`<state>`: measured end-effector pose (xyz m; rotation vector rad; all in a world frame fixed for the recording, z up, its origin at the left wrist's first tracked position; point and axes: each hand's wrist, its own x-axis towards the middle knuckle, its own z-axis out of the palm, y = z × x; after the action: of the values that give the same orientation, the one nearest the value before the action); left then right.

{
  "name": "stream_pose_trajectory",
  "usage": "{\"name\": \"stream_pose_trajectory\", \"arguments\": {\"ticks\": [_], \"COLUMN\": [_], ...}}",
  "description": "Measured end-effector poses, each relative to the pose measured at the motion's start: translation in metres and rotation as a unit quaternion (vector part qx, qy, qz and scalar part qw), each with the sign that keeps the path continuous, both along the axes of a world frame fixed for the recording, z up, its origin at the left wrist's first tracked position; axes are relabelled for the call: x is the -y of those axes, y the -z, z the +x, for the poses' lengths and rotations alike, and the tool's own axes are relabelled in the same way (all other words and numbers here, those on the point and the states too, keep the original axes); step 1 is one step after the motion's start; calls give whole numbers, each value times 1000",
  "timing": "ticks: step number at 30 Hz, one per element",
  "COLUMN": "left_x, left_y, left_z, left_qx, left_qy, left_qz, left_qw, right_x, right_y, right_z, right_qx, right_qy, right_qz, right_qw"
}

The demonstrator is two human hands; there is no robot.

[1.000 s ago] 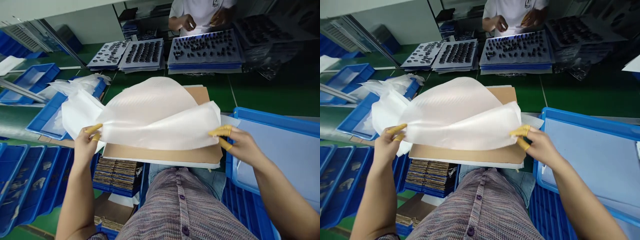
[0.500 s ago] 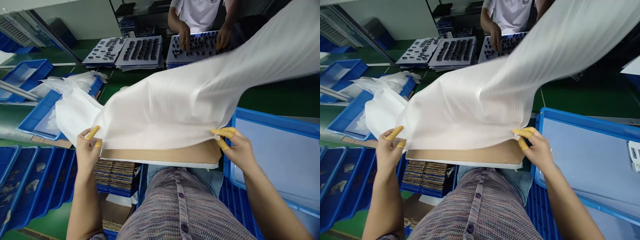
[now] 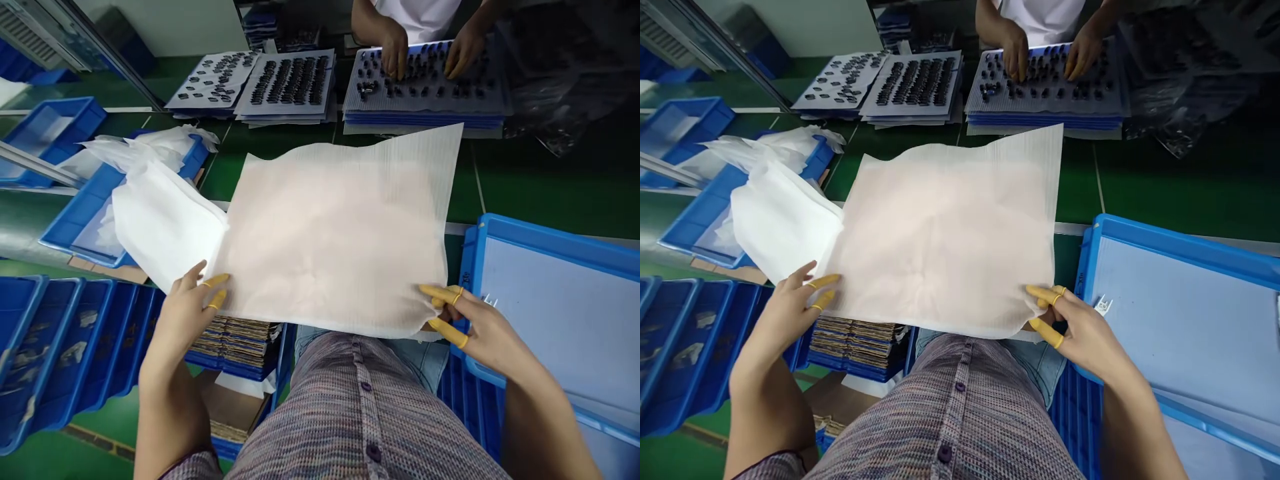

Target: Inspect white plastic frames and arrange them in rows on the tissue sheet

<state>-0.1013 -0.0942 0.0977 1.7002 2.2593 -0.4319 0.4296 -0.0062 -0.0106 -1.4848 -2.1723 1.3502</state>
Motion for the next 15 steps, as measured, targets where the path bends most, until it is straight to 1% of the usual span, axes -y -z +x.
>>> {"name": "stream_pose_trajectory", "arguments": {"ticks": [2,3,4,5,6,7,9,11,13,15], "left_x": [-12,-21,-31,-40,-49,-55,-61,-56,-47,-39], "left_y": [-7,-8,-6,-2,5,13,33,51,63,68], "left_z": [3,7,13,21,30,39,55,66,71,71], "left_qx": [-5,-5,5,26,54,83,119,112,98,92], "left_qy": [-4,-10,-10,3,29,63,126,154,156,153], "left_qz": [49,85,112,120,103,68,-23,-79,-87,-75], "left_qw": [999,996,994,992,993,992,985,978,979,981], "right_x": [-9,-14,-19,-23,-26,-26,-24,-17,-9,-2], "right_y": [1,2,4,6,8,11,17,23,28,31], "right_z": [6,8,7,5,0,-5,-18,-30,-37,-41], "right_qx": [-55,-85,-109,-118,-115,-100,-66,-41,-13,-1], "right_qy": [-3,14,36,59,75,79,52,12,-2,-16], "right_qz": [24,45,69,94,119,137,152,142,126,103], "right_qw": [998,995,991,987,983,982,985,989,992,995]}}
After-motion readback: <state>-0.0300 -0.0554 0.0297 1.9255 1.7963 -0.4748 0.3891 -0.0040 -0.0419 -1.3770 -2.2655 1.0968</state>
